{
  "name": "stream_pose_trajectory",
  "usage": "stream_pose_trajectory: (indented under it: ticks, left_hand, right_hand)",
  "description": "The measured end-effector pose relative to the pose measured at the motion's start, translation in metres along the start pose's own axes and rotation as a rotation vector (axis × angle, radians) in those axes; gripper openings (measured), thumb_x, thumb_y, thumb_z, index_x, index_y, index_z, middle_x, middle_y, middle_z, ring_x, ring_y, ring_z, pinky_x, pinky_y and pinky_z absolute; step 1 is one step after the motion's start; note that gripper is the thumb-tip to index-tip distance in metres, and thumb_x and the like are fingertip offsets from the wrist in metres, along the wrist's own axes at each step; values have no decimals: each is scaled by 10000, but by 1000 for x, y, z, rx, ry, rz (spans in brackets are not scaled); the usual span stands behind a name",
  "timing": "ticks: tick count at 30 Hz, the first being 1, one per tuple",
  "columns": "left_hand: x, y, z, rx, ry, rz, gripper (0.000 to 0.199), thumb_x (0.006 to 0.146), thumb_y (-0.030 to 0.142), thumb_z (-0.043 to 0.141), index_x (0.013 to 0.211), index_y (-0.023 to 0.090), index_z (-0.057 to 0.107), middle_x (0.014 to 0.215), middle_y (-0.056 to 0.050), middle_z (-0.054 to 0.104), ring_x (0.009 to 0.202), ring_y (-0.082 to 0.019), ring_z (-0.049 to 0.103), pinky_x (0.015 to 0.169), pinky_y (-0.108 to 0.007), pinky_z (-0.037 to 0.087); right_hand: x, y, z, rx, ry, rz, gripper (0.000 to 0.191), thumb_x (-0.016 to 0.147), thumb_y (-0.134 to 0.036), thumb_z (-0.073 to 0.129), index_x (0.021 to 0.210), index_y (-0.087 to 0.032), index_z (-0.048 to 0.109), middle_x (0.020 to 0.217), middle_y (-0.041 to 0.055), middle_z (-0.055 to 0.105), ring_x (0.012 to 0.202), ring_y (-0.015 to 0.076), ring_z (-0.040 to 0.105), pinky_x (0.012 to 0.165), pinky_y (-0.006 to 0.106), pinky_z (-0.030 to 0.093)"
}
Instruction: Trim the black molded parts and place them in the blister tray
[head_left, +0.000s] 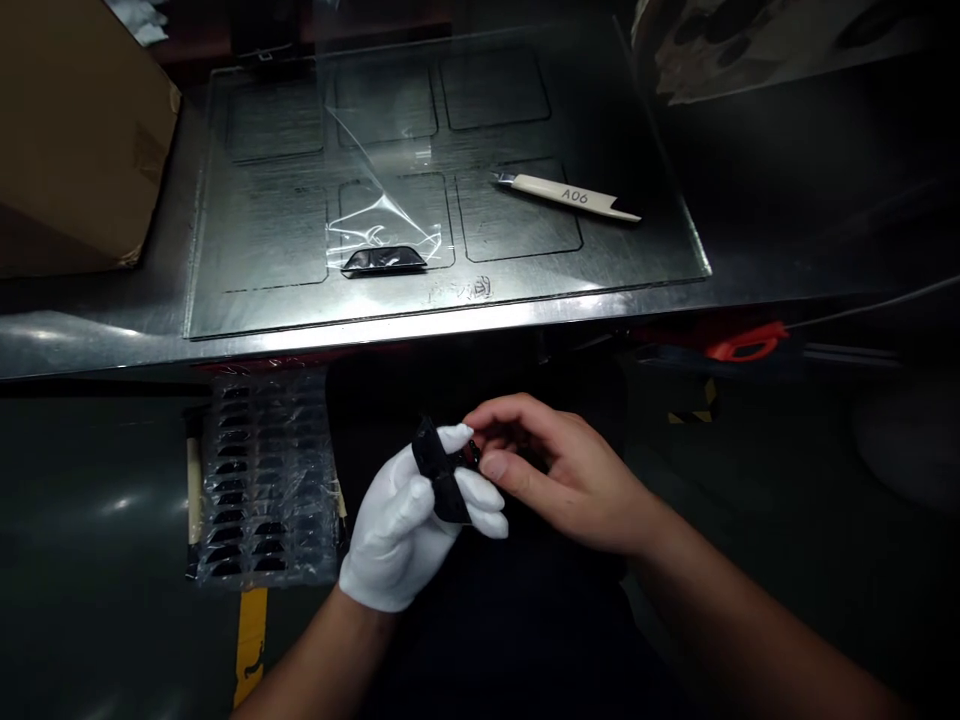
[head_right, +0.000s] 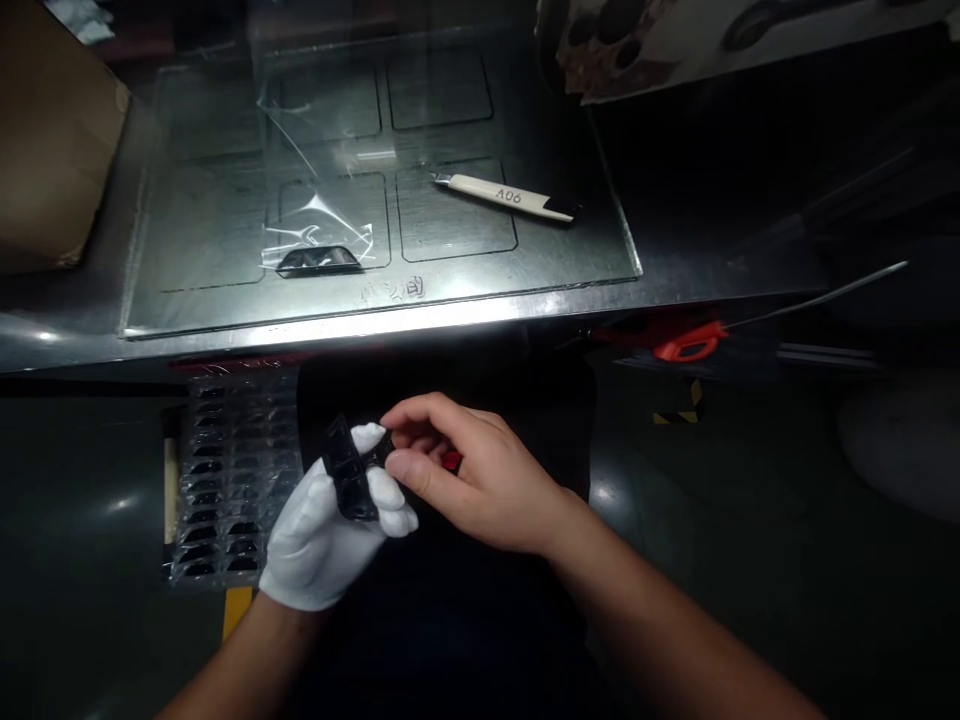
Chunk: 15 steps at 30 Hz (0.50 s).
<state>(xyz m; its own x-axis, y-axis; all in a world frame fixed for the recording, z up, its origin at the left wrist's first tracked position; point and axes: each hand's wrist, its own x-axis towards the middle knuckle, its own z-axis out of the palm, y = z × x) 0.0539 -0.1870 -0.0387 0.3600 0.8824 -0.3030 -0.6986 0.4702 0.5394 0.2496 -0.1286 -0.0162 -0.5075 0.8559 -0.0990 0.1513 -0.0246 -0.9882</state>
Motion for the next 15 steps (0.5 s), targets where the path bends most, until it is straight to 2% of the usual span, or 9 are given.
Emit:
stream_pose_trajectory:
  ticks: [3, 5, 6, 8, 12, 15]
  left_hand:
    - [1, 2, 0, 50, -26, 13, 399, 981, 394, 672, 1340, 221, 648, 915, -57, 795, 792, -205, 753, 813, -353, 602]
    - [2, 6, 0, 172, -45, 25, 405, 963, 388, 709, 1321, 203, 671, 888, -74, 803, 802, -217, 759, 852, -367, 603]
    - [2, 9, 0, 248, -40, 26, 405, 946, 373, 738, 1306, 195, 688, 885, -82, 808, 809, -226, 764, 866, -370, 605]
    - [1, 15, -1, 392, 14, 30, 396, 904, 319, 792, 1275, 198, 727, 929, -89, 818, 845, -246, 776, 874, -364, 614]
    - [-2, 20, -5, 629, 256, 85, 398, 850, 242, 839, 1242, 239, 769, 1142, -71, 804, 1032, -284, 766, 922, -346, 623]
    - [0, 17, -11, 677, 358, 104, 427, 839, 266, 847, 1257, 240, 762, 1225, -72, 780, 1100, -299, 744, 947, -354, 621]
  right_hand:
    - [6, -1, 1, 228, -120, 239, 238, 999, -421, 666, 1029, -188, 703, 872, -2, 682, 776, 129, 627, 688, 226, 506]
    - [10, -2, 0, 293, -174, 300, 276, 981, -446, 683, 933, -174, 686, 806, -17, 646, 713, 112, 585, 641, 215, 469]
    - [11, -3, 0, 260, -170, 284, 277, 974, -441, 693, 914, -171, 681, 792, -20, 634, 693, 106, 570, 624, 211, 453]
    - [11, -5, 1, 73, -117, 155, 245, 979, -404, 692, 913, -168, 692, 790, -15, 622, 672, 97, 555, 604, 210, 432]
    - [9, -9, 13, -415, 70, -218, 152, 1013, -286, 624, 946, -166, 688, 795, 15, 623, 671, 115, 555, 613, 249, 428]
    - [7, -8, 22, -598, 126, -315, 151, 1027, -247, 577, 949, -160, 673, 788, 37, 636, 677, 139, 554, 627, 281, 434]
